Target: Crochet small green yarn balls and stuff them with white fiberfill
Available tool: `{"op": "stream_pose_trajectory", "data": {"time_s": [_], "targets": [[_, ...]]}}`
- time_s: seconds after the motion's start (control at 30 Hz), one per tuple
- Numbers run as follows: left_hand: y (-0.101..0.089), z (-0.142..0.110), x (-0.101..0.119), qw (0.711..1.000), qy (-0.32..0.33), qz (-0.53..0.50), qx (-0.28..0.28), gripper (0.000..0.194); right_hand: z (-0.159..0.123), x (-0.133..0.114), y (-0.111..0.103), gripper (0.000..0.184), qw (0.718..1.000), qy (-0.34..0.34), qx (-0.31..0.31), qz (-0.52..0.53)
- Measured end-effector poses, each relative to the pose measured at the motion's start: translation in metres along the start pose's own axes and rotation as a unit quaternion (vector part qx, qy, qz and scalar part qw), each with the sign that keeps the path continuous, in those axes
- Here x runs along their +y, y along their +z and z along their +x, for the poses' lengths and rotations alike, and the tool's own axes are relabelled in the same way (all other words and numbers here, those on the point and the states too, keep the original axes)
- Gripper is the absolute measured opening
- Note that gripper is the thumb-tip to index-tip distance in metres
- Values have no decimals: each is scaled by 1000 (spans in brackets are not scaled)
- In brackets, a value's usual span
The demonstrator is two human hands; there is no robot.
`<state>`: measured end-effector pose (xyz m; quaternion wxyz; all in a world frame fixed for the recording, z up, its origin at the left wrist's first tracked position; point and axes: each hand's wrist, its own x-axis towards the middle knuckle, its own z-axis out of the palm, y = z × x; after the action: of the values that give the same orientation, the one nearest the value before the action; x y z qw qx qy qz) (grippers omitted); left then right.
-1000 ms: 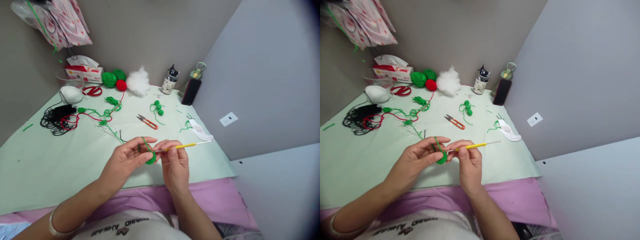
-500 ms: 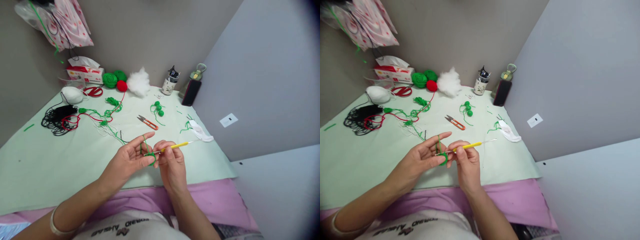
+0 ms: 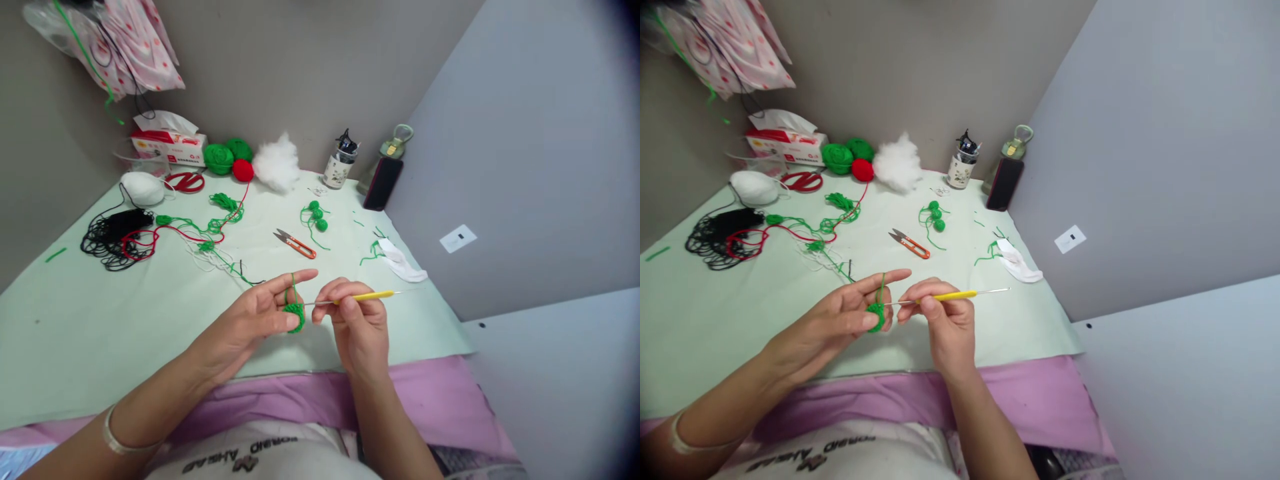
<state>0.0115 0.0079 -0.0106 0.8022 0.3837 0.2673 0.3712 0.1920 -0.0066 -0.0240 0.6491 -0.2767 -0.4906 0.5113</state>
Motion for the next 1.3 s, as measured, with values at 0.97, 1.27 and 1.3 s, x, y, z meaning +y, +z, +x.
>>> {"op": "stream_pose_trajectory", "data": {"time_s": [0.97, 1.27, 1.3], "targets": [[9, 3, -6, 1000, 10, -16, 14, 43, -4, 10, 6, 12, 995, -56, 20, -75], [10, 2, -7, 998, 4, -39, 39, 44, -2, 7, 7, 19, 972, -145, 25, -181], [11, 2, -7, 999, 4, -40, 36, 44, -3, 7, 7, 20, 968, -156, 23, -194]]}}
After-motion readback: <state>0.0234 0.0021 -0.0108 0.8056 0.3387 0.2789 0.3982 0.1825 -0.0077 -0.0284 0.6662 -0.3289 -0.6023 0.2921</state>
